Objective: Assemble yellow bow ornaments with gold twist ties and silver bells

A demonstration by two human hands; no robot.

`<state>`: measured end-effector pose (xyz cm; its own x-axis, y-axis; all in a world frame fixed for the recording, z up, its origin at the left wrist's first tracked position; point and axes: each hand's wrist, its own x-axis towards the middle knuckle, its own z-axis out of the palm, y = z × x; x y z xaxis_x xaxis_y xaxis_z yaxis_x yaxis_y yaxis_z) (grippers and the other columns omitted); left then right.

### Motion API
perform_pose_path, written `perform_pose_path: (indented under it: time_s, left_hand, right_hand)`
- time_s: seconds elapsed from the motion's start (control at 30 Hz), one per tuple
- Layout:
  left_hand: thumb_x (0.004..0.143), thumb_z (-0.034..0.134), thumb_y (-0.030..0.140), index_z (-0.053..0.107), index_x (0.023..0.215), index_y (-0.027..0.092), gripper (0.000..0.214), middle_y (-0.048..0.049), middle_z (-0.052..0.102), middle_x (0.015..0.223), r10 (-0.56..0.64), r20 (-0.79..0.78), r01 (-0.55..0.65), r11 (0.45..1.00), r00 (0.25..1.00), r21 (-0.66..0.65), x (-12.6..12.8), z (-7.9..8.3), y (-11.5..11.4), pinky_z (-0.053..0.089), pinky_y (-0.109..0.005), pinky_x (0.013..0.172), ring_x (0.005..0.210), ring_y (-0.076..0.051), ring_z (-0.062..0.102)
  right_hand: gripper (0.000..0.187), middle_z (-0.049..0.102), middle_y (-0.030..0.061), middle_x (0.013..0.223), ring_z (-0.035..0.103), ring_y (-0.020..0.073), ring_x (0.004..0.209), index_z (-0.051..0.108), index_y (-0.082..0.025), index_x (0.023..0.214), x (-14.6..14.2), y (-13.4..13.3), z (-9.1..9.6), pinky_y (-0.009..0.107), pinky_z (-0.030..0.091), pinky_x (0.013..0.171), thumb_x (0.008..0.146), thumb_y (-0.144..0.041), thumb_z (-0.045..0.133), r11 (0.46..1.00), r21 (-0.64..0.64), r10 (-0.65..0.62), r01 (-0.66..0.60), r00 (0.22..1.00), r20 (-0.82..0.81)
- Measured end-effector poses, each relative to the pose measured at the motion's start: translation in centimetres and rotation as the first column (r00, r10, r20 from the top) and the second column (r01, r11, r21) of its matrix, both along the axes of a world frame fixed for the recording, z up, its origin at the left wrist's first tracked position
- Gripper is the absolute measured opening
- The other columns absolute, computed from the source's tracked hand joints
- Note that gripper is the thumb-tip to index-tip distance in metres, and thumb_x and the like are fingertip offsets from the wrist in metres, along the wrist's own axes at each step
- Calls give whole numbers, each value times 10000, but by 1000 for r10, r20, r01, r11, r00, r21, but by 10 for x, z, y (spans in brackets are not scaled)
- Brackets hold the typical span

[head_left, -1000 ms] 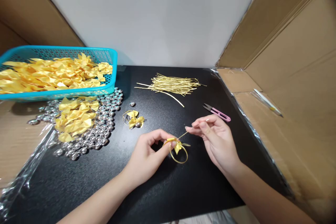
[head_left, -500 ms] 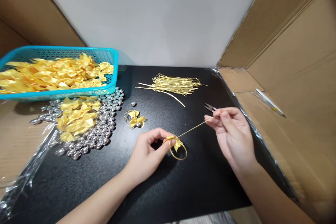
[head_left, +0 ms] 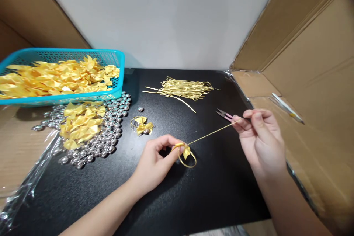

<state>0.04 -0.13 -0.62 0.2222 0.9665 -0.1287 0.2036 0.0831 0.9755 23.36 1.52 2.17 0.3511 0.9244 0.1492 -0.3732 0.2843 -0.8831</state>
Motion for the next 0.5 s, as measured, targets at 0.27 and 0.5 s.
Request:
perform_pose_path:
  time_s: [0.27,0.5]
  left_hand:
    - [777,718,245,690,729,161,100,-53,764,787,18,175,-9,999,984,-51,3,7,0,499,-245,659,711,-160,661]
    - [794,712,188,702,748,191,48,-10,759,783,20,250,-29,999,968,31,-1,8,-2,513,-211,698,750,-137,685]
  right_hand:
    - [124,761,3,939,730,164,889,642,-241,821,-24,-11,-7,329,566,847,889,-344,657,927,-197,347,-318,928,134]
    - [83,728,49,978,667,177,956,614,-218,872,-36,-28,-9,352,521,868,940,-212,566,836,-102,510,-539,693,510]
